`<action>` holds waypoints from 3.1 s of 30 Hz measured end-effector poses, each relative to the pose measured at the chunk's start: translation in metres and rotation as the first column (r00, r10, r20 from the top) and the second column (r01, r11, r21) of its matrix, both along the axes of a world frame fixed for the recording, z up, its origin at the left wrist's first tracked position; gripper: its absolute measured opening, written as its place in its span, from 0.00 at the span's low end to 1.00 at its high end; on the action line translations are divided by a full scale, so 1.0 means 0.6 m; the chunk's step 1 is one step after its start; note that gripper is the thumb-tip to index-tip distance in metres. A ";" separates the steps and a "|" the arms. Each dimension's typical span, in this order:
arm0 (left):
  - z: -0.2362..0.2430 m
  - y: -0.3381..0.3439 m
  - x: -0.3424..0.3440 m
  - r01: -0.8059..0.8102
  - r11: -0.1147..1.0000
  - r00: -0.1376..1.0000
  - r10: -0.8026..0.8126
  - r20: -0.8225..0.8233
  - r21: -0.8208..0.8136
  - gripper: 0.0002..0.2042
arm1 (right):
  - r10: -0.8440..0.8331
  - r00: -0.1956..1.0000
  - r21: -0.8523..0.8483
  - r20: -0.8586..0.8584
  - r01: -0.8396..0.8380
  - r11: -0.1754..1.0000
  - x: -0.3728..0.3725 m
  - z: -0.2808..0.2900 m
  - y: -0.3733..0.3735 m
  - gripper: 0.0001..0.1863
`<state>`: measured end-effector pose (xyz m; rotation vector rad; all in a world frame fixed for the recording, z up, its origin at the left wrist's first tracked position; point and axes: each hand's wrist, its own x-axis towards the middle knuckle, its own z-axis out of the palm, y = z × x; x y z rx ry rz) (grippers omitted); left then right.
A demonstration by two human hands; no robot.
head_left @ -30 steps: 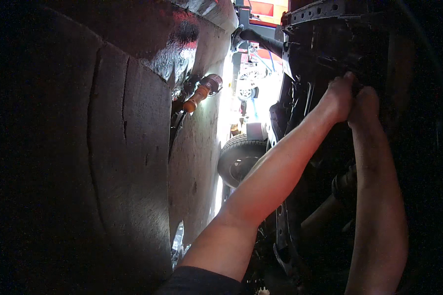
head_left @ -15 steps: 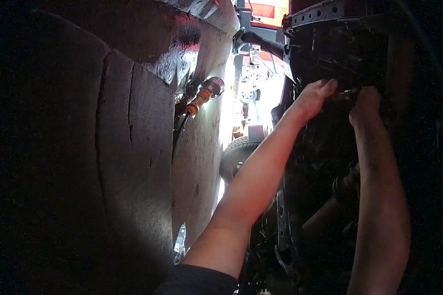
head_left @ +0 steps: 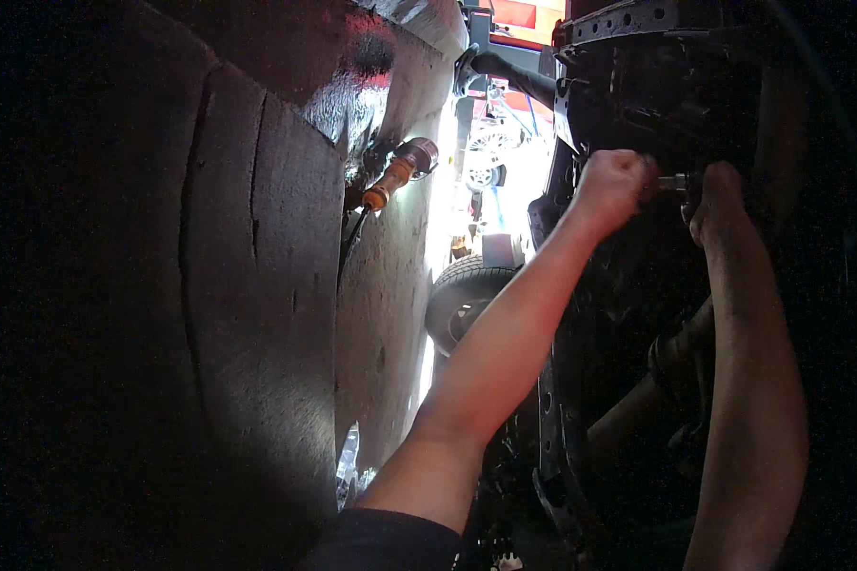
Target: Replacing or tightening a component on the underside of a vehicle using a wrench.
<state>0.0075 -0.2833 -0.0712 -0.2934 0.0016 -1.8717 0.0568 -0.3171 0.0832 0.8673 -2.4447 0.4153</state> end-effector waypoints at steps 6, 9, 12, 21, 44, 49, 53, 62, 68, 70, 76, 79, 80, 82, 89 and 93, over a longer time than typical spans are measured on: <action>0.062 0.027 0.088 -0.670 0.743 0.574 0.528 0.626 -0.013 0.03 | -0.062 0.939 -0.217 -0.337 -0.013 0.976 0.087 0.006 0.006 0.11; 0.072 0.027 0.072 -0.751 0.626 0.221 0.536 0.815 -0.208 0.04 | -0.065 0.951 -0.192 -0.301 0.006 0.981 0.075 0.002 0.013 0.11; 0.099 0.095 0.119 -0.609 0.788 0.560 0.506 0.656 -0.089 0.08 | -0.044 0.940 -0.214 -0.339 -0.031 0.976 0.091 -0.005 0.011 0.11; 0.103 0.070 0.097 -0.558 0.828 0.596 0.356 0.720 0.052 0.05 | 0.005 0.956 -0.178 -0.293 -0.060 0.982 0.096 -0.023 0.021 0.10; 0.103 0.169 0.058 -0.590 0.806 0.570 0.464 0.678 -0.055 0.11 | 0.082 0.962 -0.111 -0.260 -0.114 0.987 0.065 0.039 0.013 0.09; 0.113 0.085 0.042 -0.714 0.694 0.477 0.389 0.788 0.090 0.31 | 0.043 0.971 -0.096 -0.234 -0.067 0.993 0.008 0.119 -0.013 0.09; 0.110 0.159 0.065 -0.567 0.817 0.557 0.478 0.679 -0.109 0.22 | 0.045 0.976 -0.096 -0.212 -0.067 0.993 -0.039 0.181 -0.024 0.08; 0.162 0.172 0.041 -0.621 0.782 0.525 0.470 0.709 -0.058 0.23 | 0.039 0.970 -0.066 -0.242 -0.056 0.996 -0.017 0.197 0.078 0.08; 0.132 0.110 0.053 -0.689 0.725 0.403 0.402 0.822 -0.016 0.23 | 0.084 0.980 -0.029 -0.182 -0.091 0.995 -0.028 0.140 -0.031 0.08; 0.147 0.209 0.060 -0.608 0.794 0.568 0.453 0.687 -0.021 0.25 | 0.052 0.969 -0.046 -0.240 -0.065 0.997 -0.028 0.190 -0.013 0.07; 0.043 0.100 0.043 -0.674 0.738 0.425 0.404 0.810 -0.014 0.33 | 0.096 0.987 0.004 -0.131 -0.096 0.995 -0.047 0.077 -0.026 0.07; 0.129 0.164 0.051 -0.509 0.827 0.562 0.528 0.636 -0.238 0.31 | 0.085 0.969 0.005 -0.230 -0.087 0.996 -0.015 0.146 -0.017 0.07; 0.110 0.195 0.048 -0.653 0.716 0.467 0.636 0.614 -0.246 0.33 | 0.097 0.966 0.002 -0.240 -0.099 0.995 -0.009 0.157 -0.025 0.07; 0.111 0.184 0.054 -0.618 0.773 0.535 0.546 0.645 -0.142 0.31 | 0.107 0.962 -0.002 -0.253 -0.111 0.994 -0.006 0.170 -0.033 0.07; 0.148 0.181 0.039 -0.515 0.799 0.544 0.585 0.602 -0.311 0.23 | 0.126 0.962 0.038 -0.243 -0.121 0.992 -0.007 0.165 -0.023 0.07; 0.145 0.130 0.024 -0.451 0.814 0.865 0.298 0.404 0.365 0.03 | 0.121 0.967 0.063 -0.223 -0.109 0.992 -0.024 0.183 -0.003 0.06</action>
